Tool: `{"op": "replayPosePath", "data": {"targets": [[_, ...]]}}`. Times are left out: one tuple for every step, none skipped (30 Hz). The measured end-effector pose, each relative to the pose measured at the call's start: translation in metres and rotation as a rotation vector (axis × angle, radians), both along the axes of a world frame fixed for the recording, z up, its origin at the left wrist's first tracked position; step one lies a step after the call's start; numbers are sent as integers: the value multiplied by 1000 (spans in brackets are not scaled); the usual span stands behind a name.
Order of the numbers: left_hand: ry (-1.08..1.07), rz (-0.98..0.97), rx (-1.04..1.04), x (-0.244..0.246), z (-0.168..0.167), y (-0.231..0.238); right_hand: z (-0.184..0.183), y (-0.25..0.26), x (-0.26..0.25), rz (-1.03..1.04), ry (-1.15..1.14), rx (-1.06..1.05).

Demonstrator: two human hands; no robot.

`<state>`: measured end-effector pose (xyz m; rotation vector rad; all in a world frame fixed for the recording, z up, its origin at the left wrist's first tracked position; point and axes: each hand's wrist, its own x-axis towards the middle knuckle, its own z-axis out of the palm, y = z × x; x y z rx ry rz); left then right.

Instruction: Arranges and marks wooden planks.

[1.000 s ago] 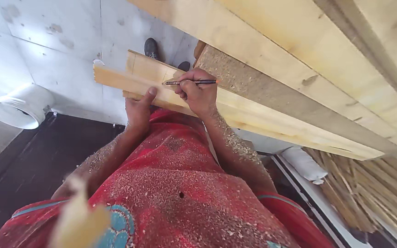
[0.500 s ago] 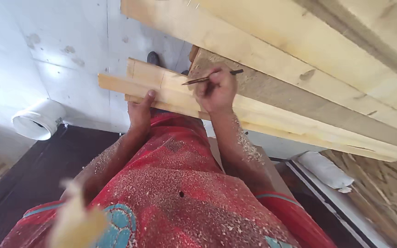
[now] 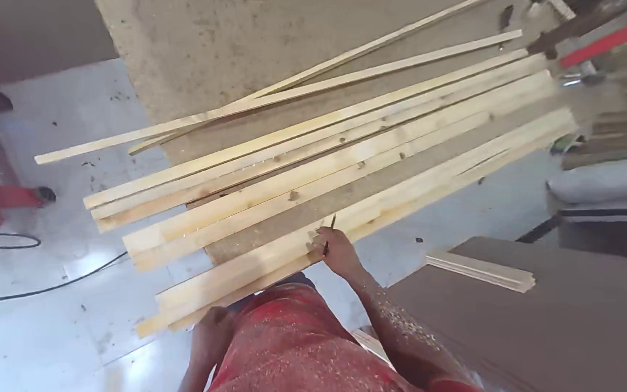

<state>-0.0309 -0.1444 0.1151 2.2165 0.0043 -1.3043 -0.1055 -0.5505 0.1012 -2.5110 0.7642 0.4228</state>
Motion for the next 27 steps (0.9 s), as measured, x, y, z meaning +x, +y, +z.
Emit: {"op": "replayPosePath", "data": {"targets": [[-58, -1, -22, 5, 3, -17, 0, -15, -13, -46, -21, -10], [-125, -9, -44, 12, 5, -36, 1, -31, -23, -81, -36, -19], [-200, -23, -65, 18, 6, -58, 3, -47, -32, -109, -48, -24], [-276, -36, -80, 24, 6, -80, 4, -62, -40, -127, -57, -24], [-334, -55, -96, 30, 5, -101, 3, -75, -47, -138, -59, -17], [-388, -84, -113, 39, 3, -122, 1, -88, -52, -144, -66, 0], [-449, -120, -125, 50, 2, -144, -4, -101, -56, -144, -77, 16], [-503, -161, -122, 66, 2, -171, -8, -115, -58, -137, -94, 29], [-528, -207, -96, 81, 3, -199, -12, -128, -63, -123, -105, 43], [-554, -252, -75, 98, 6, -228, -15, -140, -69, -107, -116, 64], [-609, -294, -61, 116, 4, -256, -16, -152, -75, -91, -120, 93], [-677, -319, -44, 135, -3, -283, -17, -165, -80, -78, -117, 122], [-734, -338, -14, 153, -13, -307, -17, -177, -87, -69, -120, 147], [-791, -358, 18, 171, -27, -327, -17, -188, -95, -66, -120, 163], [-832, -380, 61, 188, -39, -345, -16, -201, -103, -72, -128, 167], [-851, -397, 104, 202, -48, -360, -14, -215, -110, -91, -146, 165], [-850, -419, 157, 213, -54, -373, -12, -228, -120, -118, -161, 159], [-838, -445, 211, 220, -59, -382, -10, -241, -129, -148, -161, 149], [-836, -462, 255, 225, -62, -389, -10, -254, -139, -175, -164, 136], [-842, -473, 290, 226, -63, -392, -9, -265, -148, -196, -168, 122], [-846, -483, 315, 226, -63, -393, -9, -276, -156, -217, -160, 110], [-851, -490, 328, 226, -62, -395, -9, -286, -162, -237, -148, 100], [-851, -494, 336, 226, -60, -395, -10, -295, -166, -254, -139, 91], [-848, -495, 338, 226, -59, -396, -12, -302, -170, -270, -132, 84], [-839, -493, 329, 226, -58, -397, -12, -309, -172, -282, -131, 77], [-822, -480, 303, 228, -55, -398, -12, -313, -172, -291, -134, 74], [-800, -452, 266, 232, -50, -399, -12, -316, -172, -294, -142, 74]]}}
